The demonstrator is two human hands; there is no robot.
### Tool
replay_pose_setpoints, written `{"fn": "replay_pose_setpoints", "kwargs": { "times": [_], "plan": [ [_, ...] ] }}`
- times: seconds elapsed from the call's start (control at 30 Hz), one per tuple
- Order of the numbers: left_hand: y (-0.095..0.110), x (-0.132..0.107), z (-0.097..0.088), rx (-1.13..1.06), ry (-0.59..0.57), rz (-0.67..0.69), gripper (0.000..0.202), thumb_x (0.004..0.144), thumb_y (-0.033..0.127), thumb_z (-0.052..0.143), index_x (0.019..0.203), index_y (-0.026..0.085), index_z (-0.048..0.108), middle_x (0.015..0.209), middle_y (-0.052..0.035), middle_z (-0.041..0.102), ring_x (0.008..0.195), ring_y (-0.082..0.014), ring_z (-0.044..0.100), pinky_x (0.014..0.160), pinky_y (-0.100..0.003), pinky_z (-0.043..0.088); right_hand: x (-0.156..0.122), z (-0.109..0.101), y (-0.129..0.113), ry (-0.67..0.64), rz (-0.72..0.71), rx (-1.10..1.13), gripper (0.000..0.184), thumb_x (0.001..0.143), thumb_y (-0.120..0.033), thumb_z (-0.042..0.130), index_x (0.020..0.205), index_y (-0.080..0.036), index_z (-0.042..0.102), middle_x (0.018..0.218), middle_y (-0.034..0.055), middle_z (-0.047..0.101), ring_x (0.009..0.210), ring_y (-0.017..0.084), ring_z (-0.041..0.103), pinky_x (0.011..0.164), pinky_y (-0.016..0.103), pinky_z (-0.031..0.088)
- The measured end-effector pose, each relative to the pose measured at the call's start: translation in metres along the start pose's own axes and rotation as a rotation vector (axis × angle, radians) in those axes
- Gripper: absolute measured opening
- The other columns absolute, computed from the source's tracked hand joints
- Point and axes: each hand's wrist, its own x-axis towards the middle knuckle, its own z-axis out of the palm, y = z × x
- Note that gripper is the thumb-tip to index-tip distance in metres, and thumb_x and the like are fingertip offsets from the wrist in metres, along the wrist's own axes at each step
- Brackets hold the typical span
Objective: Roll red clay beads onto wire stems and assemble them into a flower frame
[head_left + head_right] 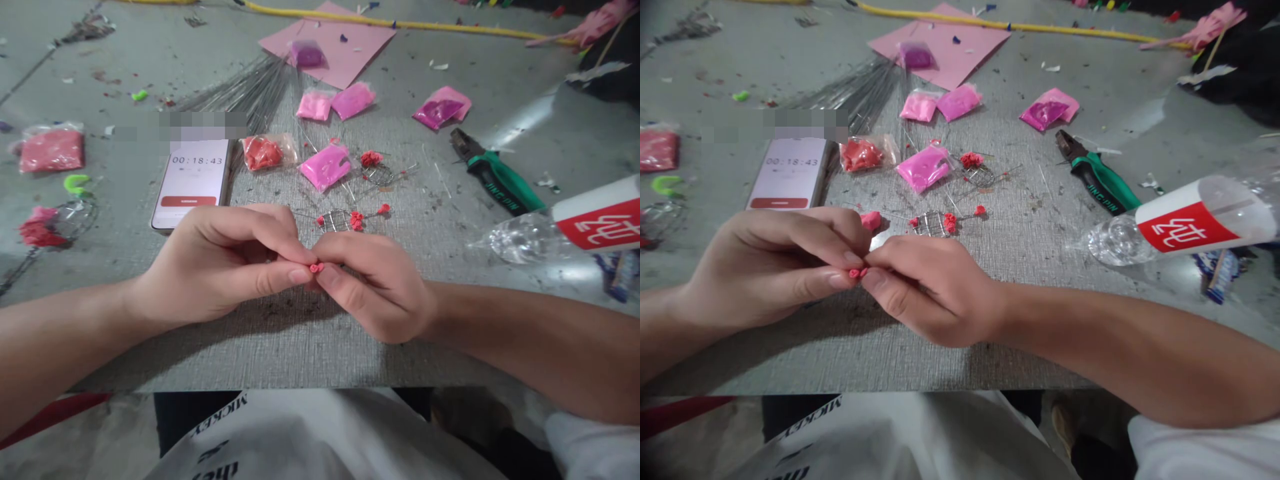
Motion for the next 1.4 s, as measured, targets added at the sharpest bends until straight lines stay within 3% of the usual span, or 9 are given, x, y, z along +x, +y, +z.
{"fn": "replay_pose_setpoints", "kwargs": {
  "times": [0.33, 0.63, 0.87, 1.17, 1.4],
  "plan": [
    [-0.0012, 0.0004, -0.0006, 0.046, -0.004, 0.024, 0.004, 0.088, 0.023, 0.079, 0.088, 0.026, 0.076, 0.075, 0.0011, 0.069, 0.066, -0.0121, 0.065, 0.073, -0.03, 0.058, -0.0007, -0.0001, 0.0, -0.013, 0.01, 0.006, 0.02, 0.103, -0.022, 0.05, 0.088, -0.016, 0.062, 0.071, -0.0013, 0.057, 0.064, 0.008, 0.052, 0.061, 0.022, 0.048],
    [0.0003, 0.0003, -0.001, 0.055, -0.015, 0.023, 0.006, 0.087, 0.019, 0.079, 0.087, 0.025, 0.076, 0.076, -0.0001, 0.071, 0.067, -0.0124, 0.065, 0.067, -0.027, 0.057, -0.0003, 0.0001, -0.0003, -0.01, -0.004, 0.002, 0.019, 0.103, -0.021, 0.05, 0.091, -0.015, 0.063, 0.072, -0.0009, 0.06, 0.065, 0.008, 0.055, 0.061, 0.021, 0.048],
    [0.0007, 0.0043, -0.0022, 0.053, -0.044, 0.125, 0.008, 0.083, 0.013, 0.08, 0.086, 0.019, 0.076, 0.074, -0.0037, 0.071, 0.064, -0.0142, 0.066, 0.055, -0.026, 0.054, -0.0015, 0.0006, -0.0002, -0.01, 0.0, -0.023, 0.019, 0.102, -0.02, 0.051, 0.09, -0.014, 0.064, 0.073, -0.0005, 0.062, 0.066, 0.008, 0.055, 0.062, 0.021, 0.048],
    [0.0021, 0.003, -0.0024, 0.106, -0.049, 0.114, 0.009, 0.084, 0.013, 0.079, 0.087, 0.02, 0.073, 0.074, -0.0026, 0.07, 0.065, -0.0142, 0.068, 0.065, -0.027, 0.057, -0.0021, 0.0012, -0.0007, 0.031, -0.028, -0.059, 0.014, 0.098, -0.018, 0.054, 0.09, -0.014, 0.065, 0.072, -0.0005, 0.062, 0.064, 0.008, 0.055, 0.061, 0.02, 0.048],
    [0.003, 0.0034, -0.0023, 0.118, -0.071, 0.143, 0.009, 0.084, 0.013, 0.079, 0.088, 0.018, 0.073, 0.075, -0.0042, 0.071, 0.066, -0.0144, 0.068, 0.063, -0.026, 0.057, -0.0028, -0.0001, -0.0012, 0.024, -0.017, -0.068, 0.016, 0.096, -0.019, 0.056, 0.083, -0.013, 0.064, 0.067, -0.0011, 0.059, 0.06, 0.007, 0.052, 0.058, 0.02, 0.046]
  ]
}}
